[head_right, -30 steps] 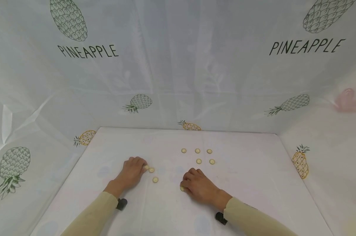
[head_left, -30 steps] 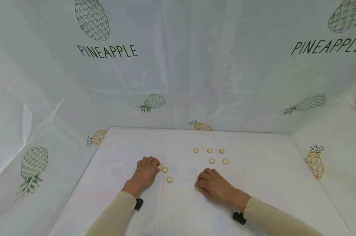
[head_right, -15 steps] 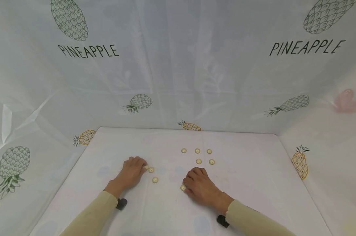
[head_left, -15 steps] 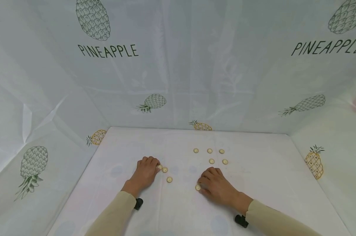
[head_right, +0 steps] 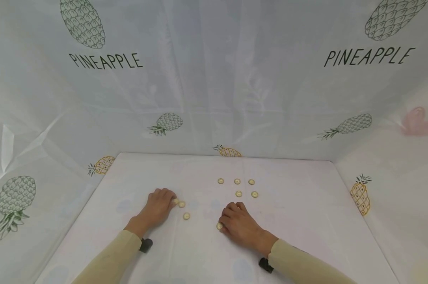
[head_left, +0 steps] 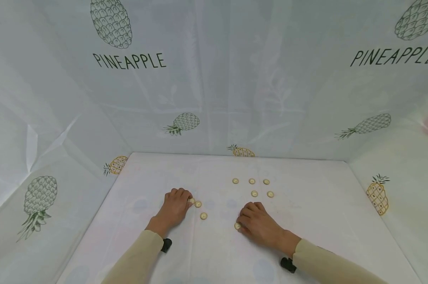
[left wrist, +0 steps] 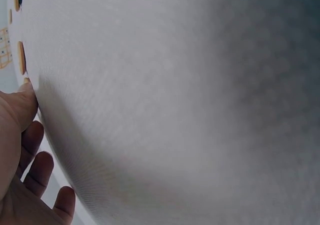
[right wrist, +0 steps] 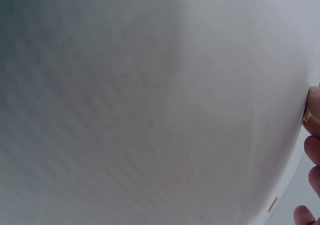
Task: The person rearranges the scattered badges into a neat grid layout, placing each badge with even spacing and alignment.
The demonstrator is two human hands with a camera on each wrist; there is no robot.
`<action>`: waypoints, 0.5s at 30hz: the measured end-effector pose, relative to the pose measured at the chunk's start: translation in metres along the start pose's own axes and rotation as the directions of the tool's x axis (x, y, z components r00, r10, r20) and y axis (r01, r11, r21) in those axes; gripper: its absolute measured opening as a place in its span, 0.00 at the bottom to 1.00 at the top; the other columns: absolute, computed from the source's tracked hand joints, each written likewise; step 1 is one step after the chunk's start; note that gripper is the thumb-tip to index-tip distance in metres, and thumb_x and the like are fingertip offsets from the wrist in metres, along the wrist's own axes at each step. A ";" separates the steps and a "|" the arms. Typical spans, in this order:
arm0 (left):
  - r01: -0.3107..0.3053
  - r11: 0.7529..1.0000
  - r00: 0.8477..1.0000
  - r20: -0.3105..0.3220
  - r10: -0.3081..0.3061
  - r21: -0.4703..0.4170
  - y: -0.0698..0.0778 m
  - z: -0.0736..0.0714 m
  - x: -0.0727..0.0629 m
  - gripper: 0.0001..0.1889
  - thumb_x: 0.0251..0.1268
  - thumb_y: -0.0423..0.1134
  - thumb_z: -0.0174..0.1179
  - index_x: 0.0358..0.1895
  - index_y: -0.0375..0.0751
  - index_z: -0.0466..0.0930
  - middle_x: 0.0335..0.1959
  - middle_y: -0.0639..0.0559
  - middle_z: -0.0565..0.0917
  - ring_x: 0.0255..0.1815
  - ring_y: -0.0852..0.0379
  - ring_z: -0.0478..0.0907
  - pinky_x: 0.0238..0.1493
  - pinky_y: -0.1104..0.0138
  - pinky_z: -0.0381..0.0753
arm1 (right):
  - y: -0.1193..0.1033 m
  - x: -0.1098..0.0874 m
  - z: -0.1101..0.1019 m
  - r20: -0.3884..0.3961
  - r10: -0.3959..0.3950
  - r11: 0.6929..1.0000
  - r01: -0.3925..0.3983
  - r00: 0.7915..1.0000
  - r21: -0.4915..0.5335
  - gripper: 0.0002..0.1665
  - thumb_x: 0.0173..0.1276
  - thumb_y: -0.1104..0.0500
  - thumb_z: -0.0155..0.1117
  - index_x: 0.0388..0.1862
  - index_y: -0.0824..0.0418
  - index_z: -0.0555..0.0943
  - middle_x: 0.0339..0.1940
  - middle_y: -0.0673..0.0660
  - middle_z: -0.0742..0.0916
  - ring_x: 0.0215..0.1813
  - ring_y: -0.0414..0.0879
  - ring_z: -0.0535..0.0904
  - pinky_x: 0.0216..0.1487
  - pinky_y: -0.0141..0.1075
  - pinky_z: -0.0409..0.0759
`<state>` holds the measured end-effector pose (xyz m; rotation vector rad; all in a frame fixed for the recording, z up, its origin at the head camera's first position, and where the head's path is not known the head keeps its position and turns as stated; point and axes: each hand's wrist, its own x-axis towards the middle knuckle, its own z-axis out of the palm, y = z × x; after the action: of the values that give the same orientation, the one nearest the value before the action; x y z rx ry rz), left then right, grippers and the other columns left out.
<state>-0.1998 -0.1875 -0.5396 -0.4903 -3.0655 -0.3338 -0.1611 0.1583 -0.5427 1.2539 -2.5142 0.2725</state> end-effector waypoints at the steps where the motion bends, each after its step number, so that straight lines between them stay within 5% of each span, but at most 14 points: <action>1: 0.000 1.000 1.000 0.002 0.000 -0.001 0.000 -0.001 0.000 0.10 0.80 0.45 0.62 0.53 0.46 0.78 0.51 0.49 0.80 0.57 0.44 0.73 0.62 0.45 0.73 | 0.001 0.000 0.000 0.000 -0.010 1.000 0.010 1.000 -0.006 0.10 0.65 0.50 0.81 0.41 0.49 0.87 0.42 0.44 0.84 0.52 0.44 0.75 0.56 0.46 0.72; 15: -0.010 1.000 1.000 0.000 0.010 -0.020 0.001 -0.004 -0.001 0.09 0.79 0.43 0.62 0.53 0.45 0.78 0.52 0.48 0.80 0.56 0.44 0.73 0.61 0.44 0.73 | 0.003 0.015 0.001 0.055 -0.075 0.988 0.082 0.996 -0.134 0.13 0.58 0.47 0.72 0.30 0.51 0.77 0.32 0.45 0.78 0.40 0.44 0.68 0.49 0.40 0.70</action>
<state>-0.1983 -0.1877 -0.5357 -0.5058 -3.0613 -0.3645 -0.1719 0.1483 -0.5383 1.3161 -2.4708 0.0509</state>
